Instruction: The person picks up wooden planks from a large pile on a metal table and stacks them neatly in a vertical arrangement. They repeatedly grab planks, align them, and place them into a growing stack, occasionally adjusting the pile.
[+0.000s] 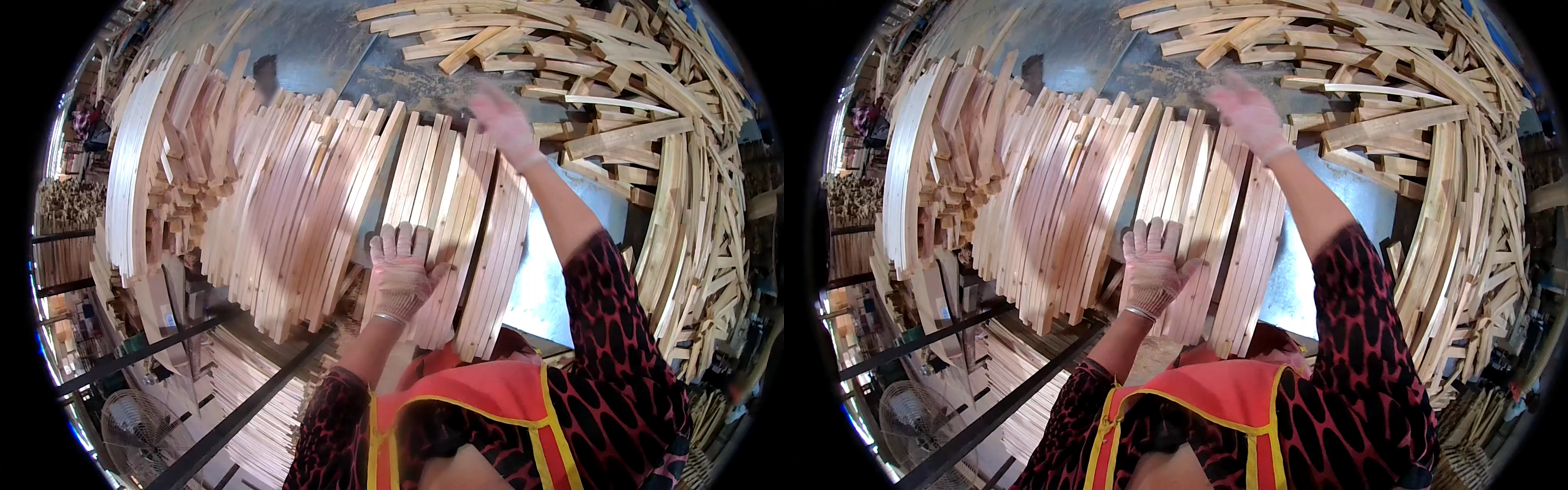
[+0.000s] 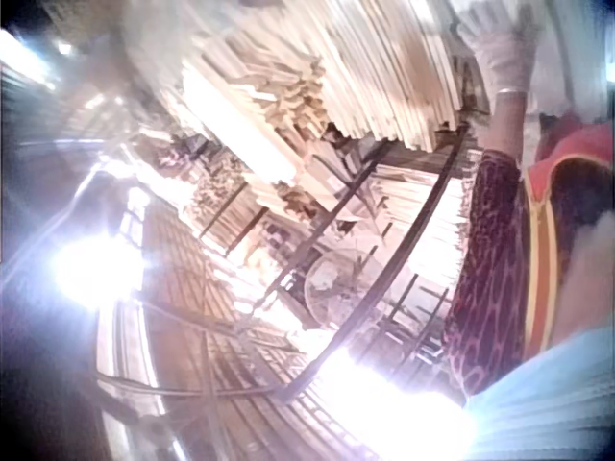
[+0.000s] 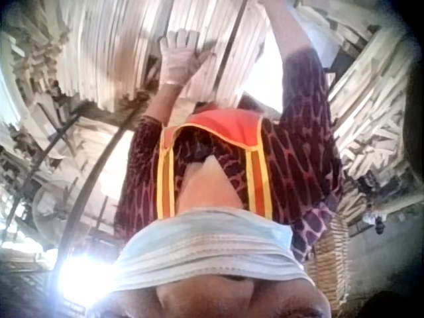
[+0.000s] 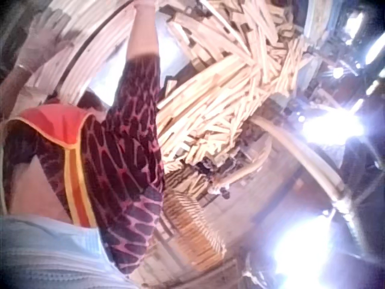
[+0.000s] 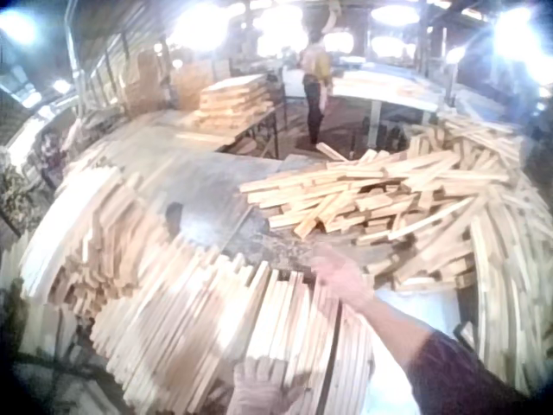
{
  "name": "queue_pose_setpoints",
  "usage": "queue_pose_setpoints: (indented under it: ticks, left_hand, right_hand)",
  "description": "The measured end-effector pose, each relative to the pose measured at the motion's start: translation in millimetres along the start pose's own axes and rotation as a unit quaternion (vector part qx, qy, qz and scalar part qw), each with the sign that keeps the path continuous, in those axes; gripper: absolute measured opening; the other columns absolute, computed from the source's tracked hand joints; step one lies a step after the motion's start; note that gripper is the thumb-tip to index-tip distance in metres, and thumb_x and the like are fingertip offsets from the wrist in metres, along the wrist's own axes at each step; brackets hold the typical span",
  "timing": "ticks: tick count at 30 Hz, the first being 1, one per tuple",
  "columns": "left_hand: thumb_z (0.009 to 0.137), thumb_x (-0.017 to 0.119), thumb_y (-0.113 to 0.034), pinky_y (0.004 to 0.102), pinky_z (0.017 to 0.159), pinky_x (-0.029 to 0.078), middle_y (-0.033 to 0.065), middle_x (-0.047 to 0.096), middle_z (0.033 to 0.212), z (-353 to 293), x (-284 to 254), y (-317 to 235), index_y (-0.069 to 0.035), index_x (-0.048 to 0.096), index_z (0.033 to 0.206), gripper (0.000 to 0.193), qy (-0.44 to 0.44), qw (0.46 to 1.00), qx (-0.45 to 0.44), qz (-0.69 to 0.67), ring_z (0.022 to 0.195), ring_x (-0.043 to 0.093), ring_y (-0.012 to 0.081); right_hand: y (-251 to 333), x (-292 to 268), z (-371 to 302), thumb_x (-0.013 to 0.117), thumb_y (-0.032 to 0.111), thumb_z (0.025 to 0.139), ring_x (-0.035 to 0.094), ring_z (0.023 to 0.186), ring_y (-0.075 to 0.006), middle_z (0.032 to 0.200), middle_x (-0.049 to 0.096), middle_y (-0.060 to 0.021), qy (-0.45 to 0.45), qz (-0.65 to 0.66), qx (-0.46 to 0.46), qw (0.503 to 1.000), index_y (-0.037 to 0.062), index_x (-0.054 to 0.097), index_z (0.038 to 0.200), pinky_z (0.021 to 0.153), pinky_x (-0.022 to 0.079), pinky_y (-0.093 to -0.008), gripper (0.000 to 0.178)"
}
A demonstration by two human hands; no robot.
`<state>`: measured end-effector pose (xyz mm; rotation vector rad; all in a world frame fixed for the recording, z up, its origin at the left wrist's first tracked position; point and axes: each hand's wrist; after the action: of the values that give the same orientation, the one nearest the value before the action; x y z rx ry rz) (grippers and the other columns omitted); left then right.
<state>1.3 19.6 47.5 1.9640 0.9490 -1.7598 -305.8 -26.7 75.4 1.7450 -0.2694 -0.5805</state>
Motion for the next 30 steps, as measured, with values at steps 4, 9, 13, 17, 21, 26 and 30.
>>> queue_pose_setpoints:
  ticks: [4, 9, 13, 17, 21, 26, 30]
  left_hand:
    - [0.097, 0.065, -0.035, 0.05, 0.088, 0.058, 0.0209, 0.07, 0.116, -1, 21, -13, -0.002, 0.054, 0.148, 0.061, -0.143, 0.967, -0.033, -0.208, 0.092, 0.068, 0.0365]
    - [0.106, 0.057, -0.031, 0.0335, 0.055, 0.058, 0.0109, 0.074, 0.083, 35, -56, 31, -0.008, 0.05, 0.154, 0.054, -0.138, 0.963, -0.068, -0.223, 0.063, 0.07, 0.0222]
    - [0.098, 0.063, -0.024, 0.0393, 0.077, 0.057, 0.0039, 0.065, 0.128, 20, -38, 154, -0.016, 0.063, 0.141, 0.044, -0.192, 0.939, -0.096, 0.267, 0.112, 0.065, 0.0215]
    - [0.095, 0.064, -0.028, 0.0406, 0.079, 0.055, 0.0094, 0.063, 0.125, 17, -34, 152, -0.015, 0.061, 0.138, 0.045, -0.251, 0.928, -0.067, 0.267, 0.113, 0.064, 0.026]
    - [0.1, 0.058, -0.034, 0.0463, 0.089, 0.056, 0.0196, 0.063, 0.125, -16, -10, 68, -0.003, 0.058, 0.139, 0.049, 0.001, 0.99, -0.112, -0.089, 0.114, 0.064, 0.0347]
    - [0.098, 0.054, -0.059, 0.0465, 0.103, 0.053, 0.0247, 0.058, 0.141, -13, 58, 95, 0.001, 0.054, 0.146, 0.077, 0.039, 0.98, -0.171, -0.095, 0.123, 0.063, 0.039]
    - [0.089, 0.063, -0.068, 0.0489, 0.105, 0.051, 0.0282, 0.06, 0.137, -19, 41, 65, 0.005, 0.051, 0.148, 0.095, 0.053, 0.975, -0.171, -0.129, 0.123, 0.062, 0.0428]
  right_hand:
    - [-36, -53, -65, 0.061, 0.02, 0.104, 0.062, 0.106, -0.0118, 0.126, 0.071, -0.0093, -0.195, 0.2, -0.09, 0.956, 0.004, 0.048, 0.158, 0.097, 0.049, -0.0306, 0.058]
    - [-137, -93, -182, 0.062, 0.066, 0.096, 0.071, 0.112, -0.0459, 0.114, 0.073, -0.0328, -0.014, -0.276, 0.186, 0.943, -0.0022, 0.029, 0.163, 0.1, 0.053, -0.0445, 0.101]
    - [-99, -43, -206, 0.067, 0.071, 0.089, 0.074, 0.081, -0.0314, 0.113, 0.073, -0.0259, 0.128, -0.215, 0.268, 0.93, 0.0023, 0.02, 0.166, 0.07, 0.058, -0.0415, 0.114]
    - [-84, -21, -206, 0.064, 0.072, 0.089, 0.066, 0.124, -0.0428, 0.132, 0.067, -0.0309, 0.14, -0.275, 0.29, 0.906, -0.0066, 0.004, 0.165, 0.104, 0.051, -0.0403, 0.125]
    - [-70, -23, -198, 0.065, 0.07, 0.089, 0.068, 0.121, -0.0428, 0.128, 0.069, -0.0313, 0.163, -0.282, 0.328, 0.887, -0.013, -0.001, 0.163, 0.103, 0.052, -0.0408, 0.129]
    - [-101, -25, -201, 0.069, 0.065, 0.089, 0.068, 0.121, -0.0436, 0.127, 0.069, -0.0327, 0.152, -0.302, 0.272, 0.901, -0.0104, 0.002, 0.164, 0.103, 0.052, -0.0407, 0.126]
    - [-106, -2, -200, 0.074, 0.058, 0.088, 0.064, 0.125, -0.0467, 0.134, 0.066, -0.0324, 0.135, -0.225, 0.255, 0.931, -0.0051, 0.012, 0.164, 0.105, 0.052, -0.0421, 0.117]
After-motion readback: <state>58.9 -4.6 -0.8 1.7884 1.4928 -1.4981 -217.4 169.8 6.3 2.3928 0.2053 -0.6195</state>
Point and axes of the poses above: each hand's wrist, its own z-axis towards the middle knuckle, its own x-axis out of the palm, y = z × x
